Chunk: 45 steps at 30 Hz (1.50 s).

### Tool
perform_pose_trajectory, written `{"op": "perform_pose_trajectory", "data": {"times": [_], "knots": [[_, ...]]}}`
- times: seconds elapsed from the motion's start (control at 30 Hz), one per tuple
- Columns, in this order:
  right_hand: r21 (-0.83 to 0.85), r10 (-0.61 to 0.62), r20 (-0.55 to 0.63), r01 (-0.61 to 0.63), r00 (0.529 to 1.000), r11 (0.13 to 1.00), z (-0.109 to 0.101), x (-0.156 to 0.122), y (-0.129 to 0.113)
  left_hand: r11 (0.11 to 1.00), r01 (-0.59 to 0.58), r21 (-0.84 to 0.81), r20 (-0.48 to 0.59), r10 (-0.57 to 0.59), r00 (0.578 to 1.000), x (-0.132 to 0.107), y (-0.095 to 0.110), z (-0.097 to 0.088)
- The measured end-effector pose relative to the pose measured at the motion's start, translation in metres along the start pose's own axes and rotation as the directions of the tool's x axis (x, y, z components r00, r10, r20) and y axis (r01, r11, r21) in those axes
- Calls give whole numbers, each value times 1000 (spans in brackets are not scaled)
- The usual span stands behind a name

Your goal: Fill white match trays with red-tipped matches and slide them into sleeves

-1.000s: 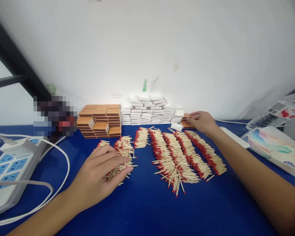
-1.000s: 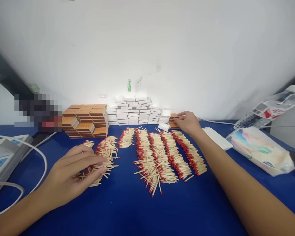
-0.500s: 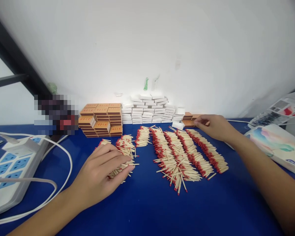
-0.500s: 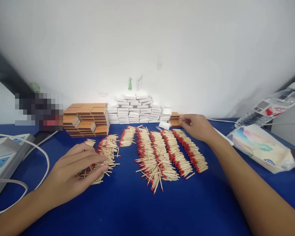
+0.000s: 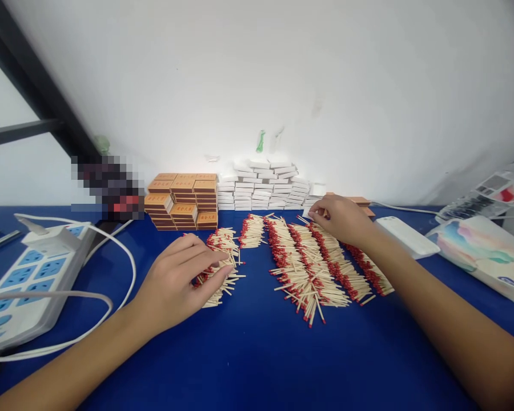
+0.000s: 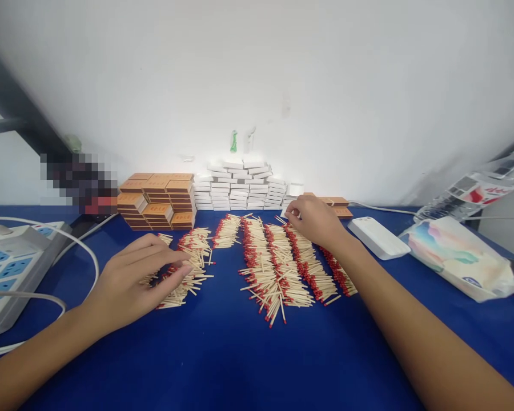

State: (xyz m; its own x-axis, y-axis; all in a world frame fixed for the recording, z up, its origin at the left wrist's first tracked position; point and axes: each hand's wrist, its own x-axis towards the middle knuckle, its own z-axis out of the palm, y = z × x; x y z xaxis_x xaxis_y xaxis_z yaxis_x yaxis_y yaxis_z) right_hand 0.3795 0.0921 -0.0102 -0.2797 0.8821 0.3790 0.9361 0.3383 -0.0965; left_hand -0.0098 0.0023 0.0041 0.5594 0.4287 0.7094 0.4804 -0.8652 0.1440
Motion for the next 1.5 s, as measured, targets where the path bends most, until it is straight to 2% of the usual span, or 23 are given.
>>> {"op": "perform_pose_trajectory", "data": {"times": [0.23, 0.37, 0.47, 0.57, 0.63, 0.7, 0.77, 0.83, 1.07, 1.23, 1.37, 1.5], "knots": [[-47, -23, 50, 25, 998, 999, 10, 4, 16, 999, 45, 19, 29, -46, 999, -1, -5, -1], [-70, -7, 34, 9, 999, 998, -3, 3, 7, 999, 50, 13, 32, -50, 998, -1, -5, 0], [28, -45, -18, 46, 999, 999, -25, -5, -28, 999, 49, 16, 36, -49, 998, -1, -3, 0], [166, -214, -61, 221, 975, 961, -45, -25, -87, 998, 48, 28, 53, -49, 997, -1, 0, -1], [116, -404, -99, 414, 909, 903, -50, -42, -129, 999, 48, 22, 82, -50, 995, -2, 3, -2], [59, -546, -48, 548, 837, 835, -49, -58, -161, 999, 47, -1, 129, -46, 991, -3, 6, -2], [40, -589, -47, 590, 807, 806, -44, -71, -180, 999, 32, -33, 170, -26, 985, -3, 11, -2], [51, -613, -36, 614, 790, 788, -37, -79, -187, 997, 27, -67, 206, -13, 979, -4, 15, 0], [148, -624, -11, 619, 781, 772, -24, -81, -177, 987, 111, -120, 331, -66, 941, -6, 21, 5], [251, -518, -66, 516, 853, 819, -27, -72, -166, 985, 130, -110, 295, -93, 951, -7, 18, 5], [179, -436, -91, 445, 895, 877, -30, -55, -135, 992, 88, -87, 256, -63, 965, -7, 14, 3], [76, -287, -81, 293, 954, 953, -35, -39, -90, 994, 72, -80, 257, -49, 965, -6, 13, 2]]}}
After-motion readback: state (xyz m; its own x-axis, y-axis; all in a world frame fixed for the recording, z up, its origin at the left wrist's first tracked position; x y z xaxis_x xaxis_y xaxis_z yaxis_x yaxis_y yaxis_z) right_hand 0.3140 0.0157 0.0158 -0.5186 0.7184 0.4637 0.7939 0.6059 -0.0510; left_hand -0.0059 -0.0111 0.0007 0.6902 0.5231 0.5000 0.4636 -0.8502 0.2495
